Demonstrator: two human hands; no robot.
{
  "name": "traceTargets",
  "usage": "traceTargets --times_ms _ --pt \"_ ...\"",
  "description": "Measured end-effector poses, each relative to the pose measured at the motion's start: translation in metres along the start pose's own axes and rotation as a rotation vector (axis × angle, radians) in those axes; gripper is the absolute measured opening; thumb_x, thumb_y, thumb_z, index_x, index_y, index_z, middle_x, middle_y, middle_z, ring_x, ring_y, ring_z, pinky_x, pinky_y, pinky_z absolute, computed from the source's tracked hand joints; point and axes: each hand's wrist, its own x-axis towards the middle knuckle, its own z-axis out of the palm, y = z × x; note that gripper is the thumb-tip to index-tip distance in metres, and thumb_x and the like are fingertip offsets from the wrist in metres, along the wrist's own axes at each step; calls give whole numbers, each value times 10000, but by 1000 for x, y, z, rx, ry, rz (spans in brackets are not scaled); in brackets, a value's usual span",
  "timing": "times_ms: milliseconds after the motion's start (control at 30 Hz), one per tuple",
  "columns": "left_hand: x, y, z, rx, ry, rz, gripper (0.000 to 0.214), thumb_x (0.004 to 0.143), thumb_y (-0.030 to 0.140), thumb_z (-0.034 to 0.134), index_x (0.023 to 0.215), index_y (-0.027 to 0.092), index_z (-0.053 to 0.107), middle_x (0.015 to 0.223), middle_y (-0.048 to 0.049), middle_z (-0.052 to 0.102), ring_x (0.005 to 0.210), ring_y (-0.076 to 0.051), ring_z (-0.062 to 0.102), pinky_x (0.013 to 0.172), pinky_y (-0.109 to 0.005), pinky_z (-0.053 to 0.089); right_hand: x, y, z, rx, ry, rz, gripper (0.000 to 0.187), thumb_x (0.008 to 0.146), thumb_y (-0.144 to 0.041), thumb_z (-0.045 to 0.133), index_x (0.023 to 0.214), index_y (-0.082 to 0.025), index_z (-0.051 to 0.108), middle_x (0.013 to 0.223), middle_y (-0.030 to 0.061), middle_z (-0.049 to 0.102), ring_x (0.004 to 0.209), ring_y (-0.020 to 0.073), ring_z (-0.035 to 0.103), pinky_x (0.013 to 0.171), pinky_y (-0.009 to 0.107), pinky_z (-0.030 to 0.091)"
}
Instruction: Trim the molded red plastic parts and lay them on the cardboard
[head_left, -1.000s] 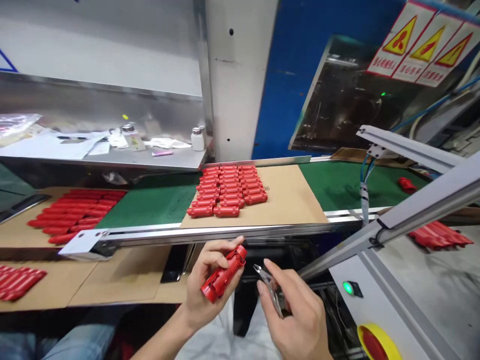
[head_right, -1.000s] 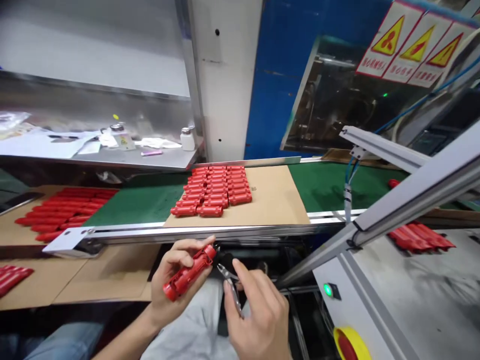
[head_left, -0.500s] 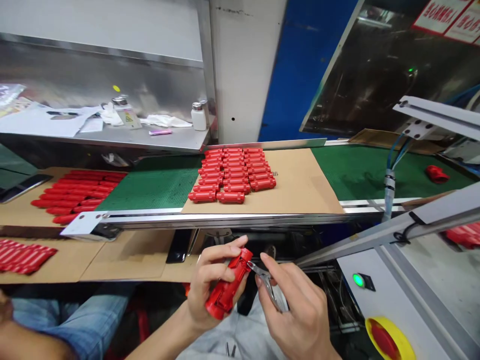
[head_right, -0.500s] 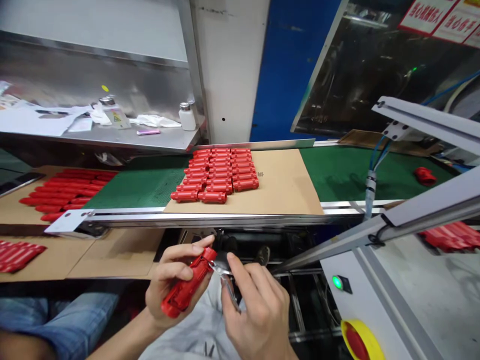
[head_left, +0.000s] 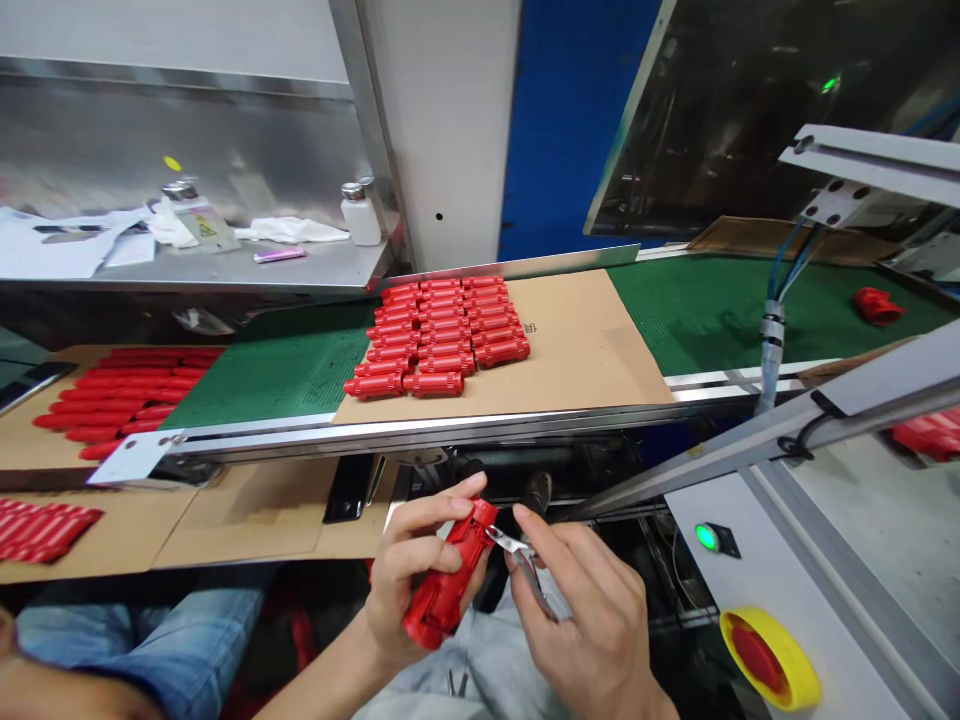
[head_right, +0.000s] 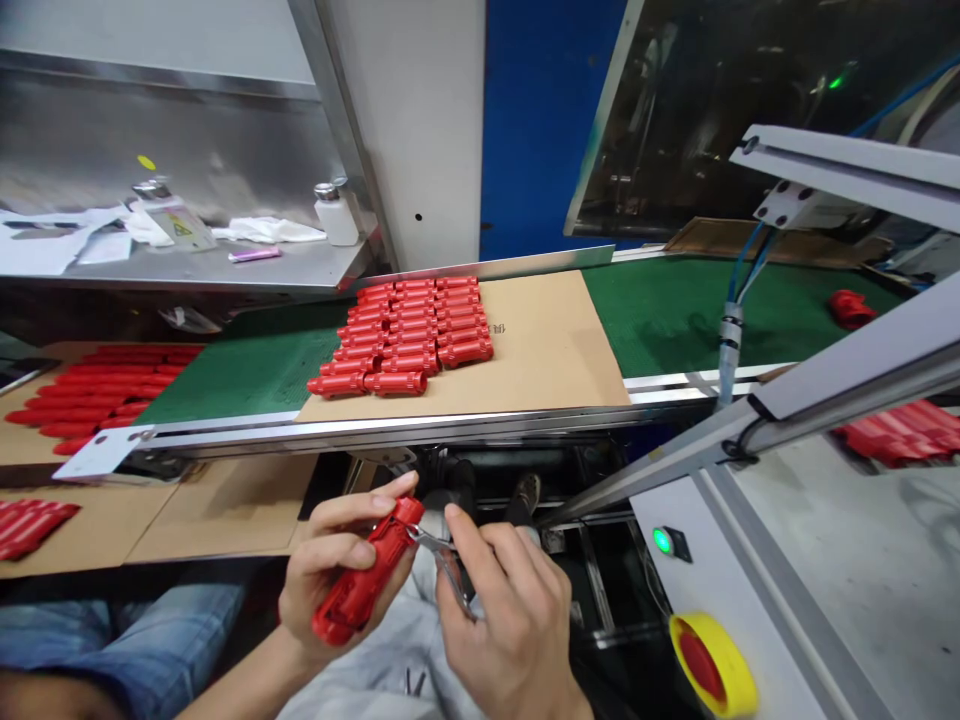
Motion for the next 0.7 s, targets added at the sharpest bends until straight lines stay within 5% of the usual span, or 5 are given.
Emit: traceTargets --times_ms 700 --pt "-12 4 -2 5 -8 22 553 771 -180 785 1138 188 596 1364 -71 647 1366 -372 723 1059 -444 726 -11 -7 0 46 9 18 451 945 -41 734 1386 -132 712 875 75 747 737 190 699 668 310 602"
